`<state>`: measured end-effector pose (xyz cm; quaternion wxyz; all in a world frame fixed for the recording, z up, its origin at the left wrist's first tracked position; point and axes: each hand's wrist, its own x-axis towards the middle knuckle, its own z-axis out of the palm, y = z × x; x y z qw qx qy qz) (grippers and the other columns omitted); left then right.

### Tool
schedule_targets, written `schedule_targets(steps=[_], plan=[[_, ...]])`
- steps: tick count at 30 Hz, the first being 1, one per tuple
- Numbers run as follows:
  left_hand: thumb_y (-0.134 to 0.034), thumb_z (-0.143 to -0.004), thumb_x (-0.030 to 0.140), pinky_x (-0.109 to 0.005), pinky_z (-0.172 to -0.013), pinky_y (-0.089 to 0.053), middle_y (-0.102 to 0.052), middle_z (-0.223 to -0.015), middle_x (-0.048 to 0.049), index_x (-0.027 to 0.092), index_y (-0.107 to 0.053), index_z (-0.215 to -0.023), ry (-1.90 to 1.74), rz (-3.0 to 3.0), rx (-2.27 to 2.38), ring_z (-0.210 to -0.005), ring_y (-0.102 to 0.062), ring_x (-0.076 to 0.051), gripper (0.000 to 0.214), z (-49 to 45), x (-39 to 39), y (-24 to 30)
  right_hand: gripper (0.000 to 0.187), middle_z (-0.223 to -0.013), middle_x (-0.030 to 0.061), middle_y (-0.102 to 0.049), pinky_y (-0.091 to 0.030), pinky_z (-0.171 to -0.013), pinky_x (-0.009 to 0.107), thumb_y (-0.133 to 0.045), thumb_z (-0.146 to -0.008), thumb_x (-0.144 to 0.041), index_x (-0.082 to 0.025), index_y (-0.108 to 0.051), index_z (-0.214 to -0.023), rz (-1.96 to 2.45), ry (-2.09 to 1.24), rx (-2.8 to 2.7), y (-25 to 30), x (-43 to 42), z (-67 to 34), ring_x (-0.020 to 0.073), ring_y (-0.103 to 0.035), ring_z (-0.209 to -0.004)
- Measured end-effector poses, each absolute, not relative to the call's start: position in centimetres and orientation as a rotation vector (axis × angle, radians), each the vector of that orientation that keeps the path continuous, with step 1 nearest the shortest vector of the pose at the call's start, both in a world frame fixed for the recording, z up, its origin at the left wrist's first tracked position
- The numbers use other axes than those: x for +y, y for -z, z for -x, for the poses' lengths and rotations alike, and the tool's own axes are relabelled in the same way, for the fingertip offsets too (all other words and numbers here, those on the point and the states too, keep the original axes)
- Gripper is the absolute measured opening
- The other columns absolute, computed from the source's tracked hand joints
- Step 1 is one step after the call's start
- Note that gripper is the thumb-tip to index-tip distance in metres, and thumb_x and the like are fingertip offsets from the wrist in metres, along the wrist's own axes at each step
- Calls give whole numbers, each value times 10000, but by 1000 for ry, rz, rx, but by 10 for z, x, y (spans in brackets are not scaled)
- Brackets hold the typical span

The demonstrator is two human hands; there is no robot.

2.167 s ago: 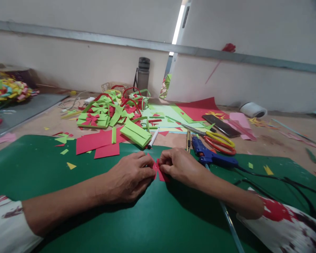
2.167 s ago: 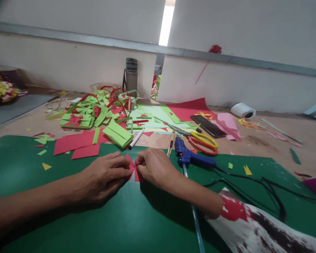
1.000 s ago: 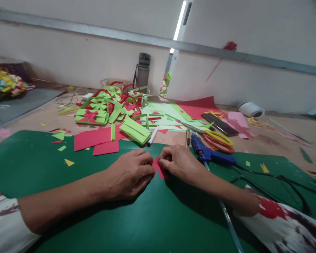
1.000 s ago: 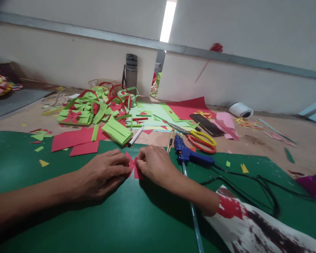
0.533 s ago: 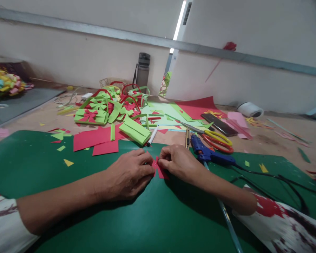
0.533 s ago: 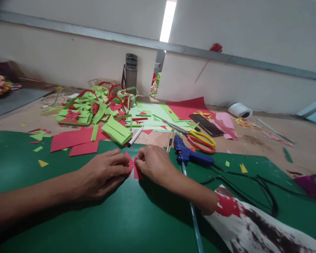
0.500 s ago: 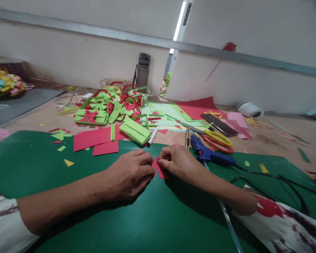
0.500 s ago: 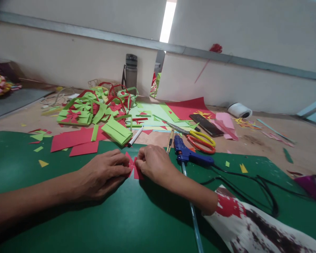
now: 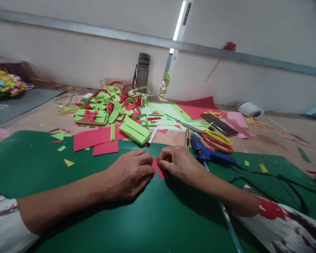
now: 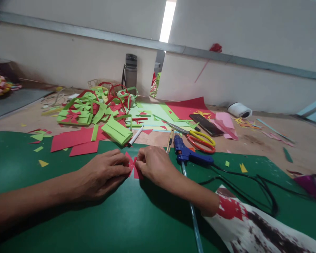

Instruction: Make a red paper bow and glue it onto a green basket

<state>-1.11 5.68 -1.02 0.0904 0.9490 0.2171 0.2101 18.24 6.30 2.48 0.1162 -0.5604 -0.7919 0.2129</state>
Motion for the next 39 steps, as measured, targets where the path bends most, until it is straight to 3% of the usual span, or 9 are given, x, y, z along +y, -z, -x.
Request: schedule_targets(steps=[10,16,24,29,33,39], plan=[[-390,-943,182,-326,-699,-362,-557,-919,-83,144,-618,-898,-577,-2876,671,-779,-438,-189,235,10,55,8,171,-649,-13,-611,-332,-555,233,-519,-841,-213,-163,-627,-719,1569,-603,-2305,-27,52,-209,117,-514,-587],[-375,-950,176,-320,-646,-328,-567,-840,-80,134,-621,-862,-531,-2983,714,-738,-425,-187,264,8,49,8,147,-773,69,-652,-368,-654,285,-551,-863,-205,-139,-666,-798,1446,-179,-2580,-11,43,-210,188,-579,-733],[-396,-938,158,-334,-660,-332,-585,-865,-74,142,-614,-932,-522,-3019,742,-755,-448,-192,219,6,42,11,166,-745,52,-633,-359,-643,290,-562,-880,-261,-159,-657,-791,1283,123,-2606,4,48,-212,184,-566,-710],[-401,-934,146,-335,-676,-342,-601,-897,-57,168,-601,-970,-527,-3041,722,-775,-481,-188,205,7,41,8,137,-728,55,-636,-373,-659,305,-603,-852,-243,-157,-661,-764,1267,145,-2586,9,54,-214,195,-561,-701],[-409,-943,233,-335,-635,-341,-580,-872,-59,176,-597,-945,-434,-3062,806,-739,-468,-198,197,7,37,5,130,-733,62,-618,-375,-677,311,-580,-858,-209,-150,-662,-776,1196,73,-2562,5,51,-214,193,-534,-709],[-495,-906,320,-330,-616,-364,-554,-901,-80,169,-584,-947,-283,-3025,896,-727,-463,-208,180,6,32,0,279,-793,55,-564,-340,-685,310,-458,-811,-29,-200,-672,-864,975,-131,-2586,-6,38,-208,177,-473,-738]])
